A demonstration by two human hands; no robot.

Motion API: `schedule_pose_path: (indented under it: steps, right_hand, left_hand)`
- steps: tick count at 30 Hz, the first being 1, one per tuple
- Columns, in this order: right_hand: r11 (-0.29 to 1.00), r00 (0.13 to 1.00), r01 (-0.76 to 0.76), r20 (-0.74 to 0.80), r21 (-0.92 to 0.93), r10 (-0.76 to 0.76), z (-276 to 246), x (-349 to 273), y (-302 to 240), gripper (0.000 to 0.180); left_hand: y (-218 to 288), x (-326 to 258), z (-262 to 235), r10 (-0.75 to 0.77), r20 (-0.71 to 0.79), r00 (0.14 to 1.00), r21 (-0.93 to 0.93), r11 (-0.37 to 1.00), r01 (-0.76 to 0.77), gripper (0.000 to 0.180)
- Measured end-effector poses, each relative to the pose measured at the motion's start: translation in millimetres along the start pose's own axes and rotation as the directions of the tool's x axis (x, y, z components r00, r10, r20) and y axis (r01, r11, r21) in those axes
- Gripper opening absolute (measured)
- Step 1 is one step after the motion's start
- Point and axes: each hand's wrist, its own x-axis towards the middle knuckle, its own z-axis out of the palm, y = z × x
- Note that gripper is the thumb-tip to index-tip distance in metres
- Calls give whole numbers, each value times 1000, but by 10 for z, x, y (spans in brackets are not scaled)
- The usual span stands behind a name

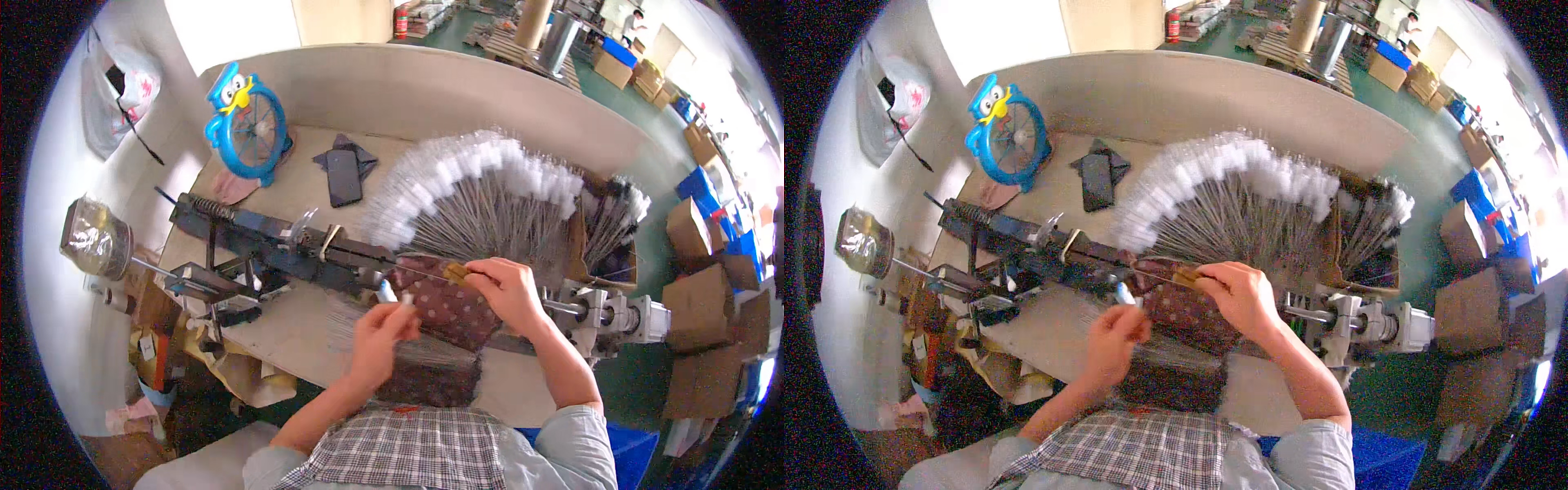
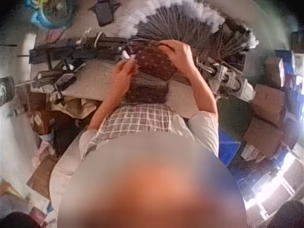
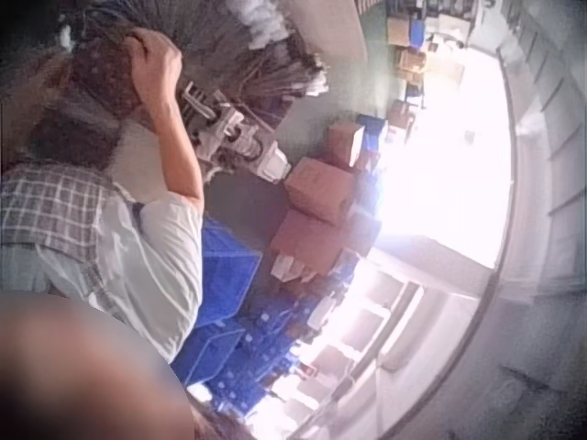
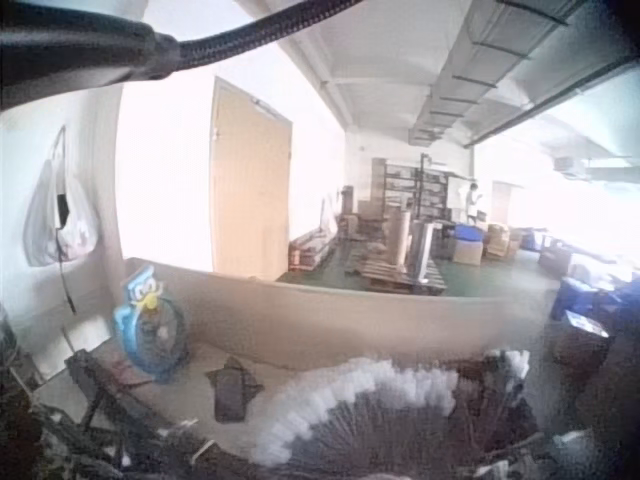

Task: Assembling small cleaning brushes by attaching white brush heads to metal shafts using a mechanical assembly jig.

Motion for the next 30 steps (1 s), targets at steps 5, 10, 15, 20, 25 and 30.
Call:
schedule_pose_path:
  steps: [5, 10, 15, 20, 25, 30]
  right_hand:
    - [988, 993, -108, 58, 110, 102, -93, -71, 110, 19]
    - [935, 974, -200, 158, 291, 159, -145, -118, 232, 19]
    - [989, 982, 132, 127, 71, -140, -174, -114, 182, 17]
    - [904, 935, 302, -90, -303, -343, 170, 183, -5, 8]
    - [917, 945, 326, 69, -231, -319, 446, 299, -29, 16]
    - [976, 981, 167, 121, -138, -151, 352, 328, -120, 19]
  left_hand:
    - [-212, 334, 431, 97, 199, 975, 36, 994, -107, 17]
    - [-261, 350, 558, 95, 209, 973, 149, 980, -128, 15]
    - [-271, 355, 474, 134, 82, 988, 95, 985, -141, 14]
    - [-56, 307, 379, 46, -162, 986, -102, 993, -63, 11]
    - [-43, 331, 286, 22, -42, 999, -192, 981, -29, 16]
    - [-39, 321, 230, 60, 23, 998, -70, 996, -58, 27]
